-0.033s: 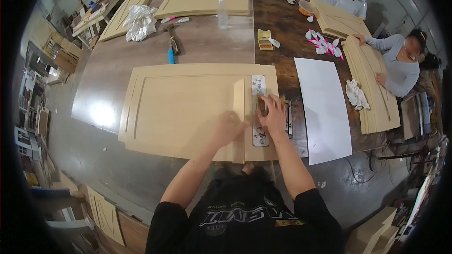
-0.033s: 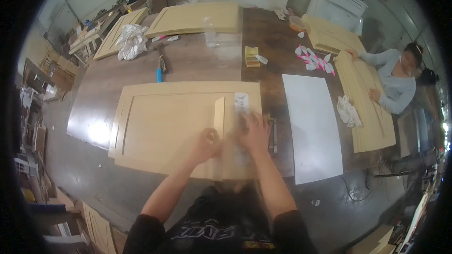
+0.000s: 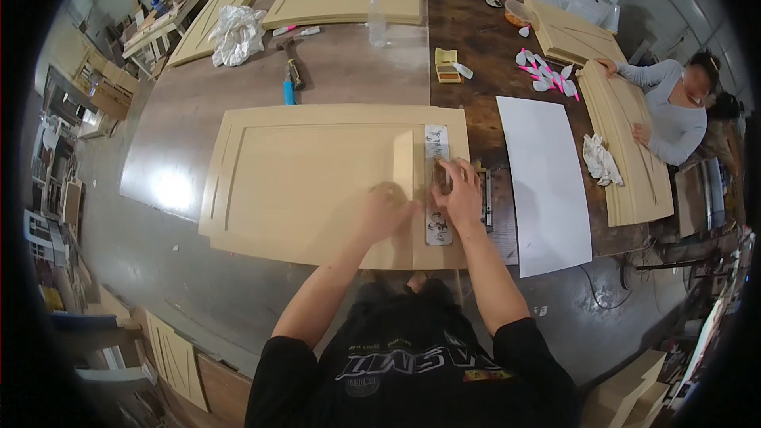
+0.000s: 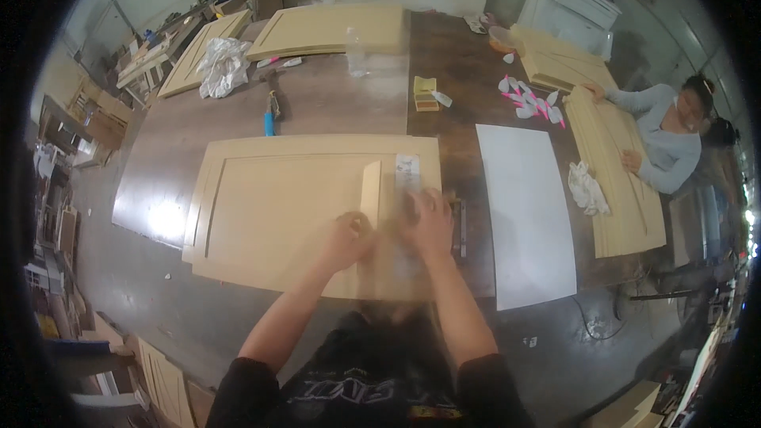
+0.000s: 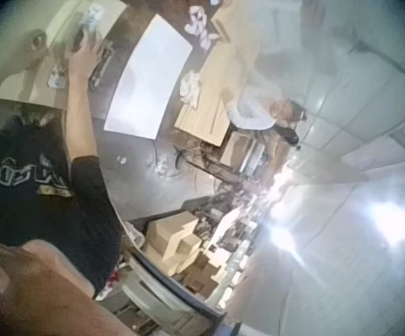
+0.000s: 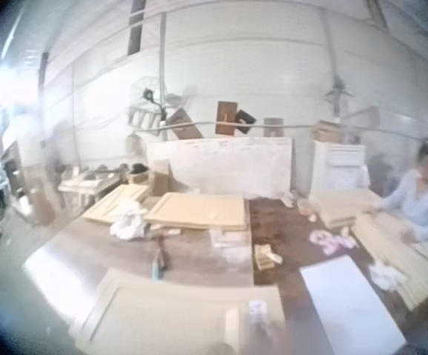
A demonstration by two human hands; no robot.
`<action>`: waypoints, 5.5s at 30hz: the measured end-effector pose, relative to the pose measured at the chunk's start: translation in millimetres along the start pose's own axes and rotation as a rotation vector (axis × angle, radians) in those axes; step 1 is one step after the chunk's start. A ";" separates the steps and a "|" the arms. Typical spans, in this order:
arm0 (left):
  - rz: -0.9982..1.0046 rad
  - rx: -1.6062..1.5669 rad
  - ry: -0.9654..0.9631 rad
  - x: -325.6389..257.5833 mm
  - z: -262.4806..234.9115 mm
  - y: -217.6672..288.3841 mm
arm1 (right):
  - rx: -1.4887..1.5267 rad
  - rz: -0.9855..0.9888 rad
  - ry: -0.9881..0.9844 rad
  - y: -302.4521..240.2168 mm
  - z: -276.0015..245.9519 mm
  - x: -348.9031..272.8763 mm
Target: The person aligns thin wood strips onto rectangular wood panels using a paper marking template and attaches them with a staple gun before moving the completed panels to a nearby stack.
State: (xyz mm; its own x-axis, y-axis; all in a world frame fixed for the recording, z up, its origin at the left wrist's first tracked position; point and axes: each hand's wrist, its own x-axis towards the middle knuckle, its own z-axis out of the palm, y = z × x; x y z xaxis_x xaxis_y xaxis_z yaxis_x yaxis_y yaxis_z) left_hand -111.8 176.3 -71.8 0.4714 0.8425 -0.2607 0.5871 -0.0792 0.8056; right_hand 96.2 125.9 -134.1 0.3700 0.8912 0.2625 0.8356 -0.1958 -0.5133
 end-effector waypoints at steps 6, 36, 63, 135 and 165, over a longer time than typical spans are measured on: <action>-0.065 0.177 0.152 13.8 24.0 17.0 | 0.085 -0.052 0.036 6.9 -1.4 -1.5; 0.262 0.663 0.462 2.1 78.4 -3.9 | 0.196 -0.057 -0.074 8.1 -6.4 3.9; 0.200 0.566 -0.120 -24.8 50.5 -40.8 | 0.173 -0.075 -0.035 13.4 4.7 -2.4; 0.476 0.643 0.540 -34.9 78.1 -93.7 | 0.283 -0.643 -0.136 25.9 8.9 5.4; 0.666 0.597 0.683 -19.8 90.8 -111.0 | 0.401 -0.322 0.103 235.6 134.3 59.4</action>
State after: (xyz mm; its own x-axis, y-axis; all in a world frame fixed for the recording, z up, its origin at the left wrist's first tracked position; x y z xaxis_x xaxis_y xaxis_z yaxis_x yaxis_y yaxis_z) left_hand -126.6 120.1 -204.5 0.4567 0.6376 0.6203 0.6606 -0.7102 0.2436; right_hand 260.6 187.7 -349.2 0.1755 0.8314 0.5272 0.7002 0.2710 -0.6605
